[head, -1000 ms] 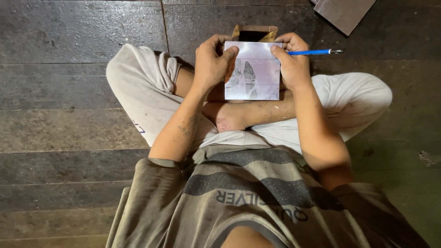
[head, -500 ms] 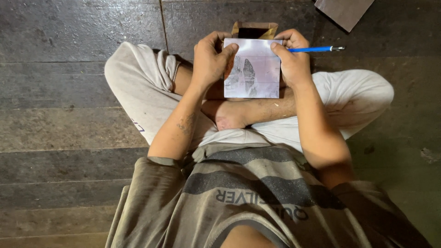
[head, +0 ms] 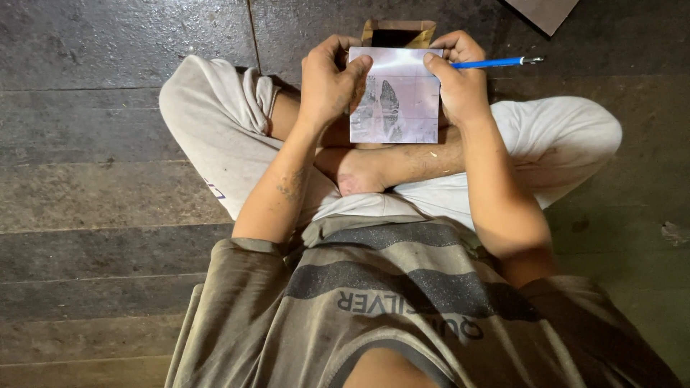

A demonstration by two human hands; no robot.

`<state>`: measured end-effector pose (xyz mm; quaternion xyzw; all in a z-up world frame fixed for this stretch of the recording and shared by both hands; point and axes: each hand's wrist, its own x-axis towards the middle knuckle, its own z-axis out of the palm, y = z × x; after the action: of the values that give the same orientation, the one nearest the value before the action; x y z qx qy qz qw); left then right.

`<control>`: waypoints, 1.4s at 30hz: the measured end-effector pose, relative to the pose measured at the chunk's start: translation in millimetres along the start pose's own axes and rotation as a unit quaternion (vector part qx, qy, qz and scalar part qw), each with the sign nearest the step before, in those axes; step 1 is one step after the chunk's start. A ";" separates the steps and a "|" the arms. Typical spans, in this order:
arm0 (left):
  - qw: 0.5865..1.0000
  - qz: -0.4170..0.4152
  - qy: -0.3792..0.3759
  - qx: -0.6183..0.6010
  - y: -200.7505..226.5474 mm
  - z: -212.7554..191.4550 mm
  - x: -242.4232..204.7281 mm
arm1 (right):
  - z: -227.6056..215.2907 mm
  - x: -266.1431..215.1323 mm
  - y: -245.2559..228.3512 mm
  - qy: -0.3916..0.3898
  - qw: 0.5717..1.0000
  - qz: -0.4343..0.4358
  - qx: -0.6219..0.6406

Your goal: The person is sitting on the floor and marking small sheets of paper with a pen, using a wooden block as a guide or base.

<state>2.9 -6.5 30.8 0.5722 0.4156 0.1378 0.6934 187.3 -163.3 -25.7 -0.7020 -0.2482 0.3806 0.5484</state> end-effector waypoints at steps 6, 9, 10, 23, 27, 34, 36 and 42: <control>1.000 0.007 -0.003 -0.016 -1.8 0.2 0.1 | 0.5 -0.3 -1.4 0.004 1.000 0.000 0.002; 1.000 0.003 -0.005 -0.020 -2.0 0.6 0.0 | 1.1 -0.4 -3.4 0.004 1.000 0.000 -0.001; 1.000 0.003 -0.005 -0.020 -0.9 0.5 -0.3 | 1.1 -0.3 -2.8 0.004 1.000 0.000 -0.001; 0.991 0.036 0.043 0.121 -28.9 -3.0 11.9 | -0.4 0.7 1.9 0.003 1.000 0.000 0.001; 0.991 0.039 0.038 0.123 -26.5 -3.7 10.1 | -0.6 0.6 2.3 -0.002 1.000 0.000 0.004; 0.998 0.022 0.021 0.058 -16.1 -1.6 5.6 | 0.1 0.3 0.7 0.000 1.000 0.003 0.004; 0.991 0.040 0.044 0.118 -29.3 -2.3 10.8 | -0.5 -0.2 1.6 0.000 1.000 0.013 0.017; 0.992 0.048 0.045 0.110 -29.9 -0.6 10.7 | -1.7 -0.8 -1.0 -0.008 1.000 0.012 0.007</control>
<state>0.5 -8.1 -0.8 0.6575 0.4311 0.1501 0.5995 188.3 -164.6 -24.4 -0.6980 -0.2413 0.3947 0.5467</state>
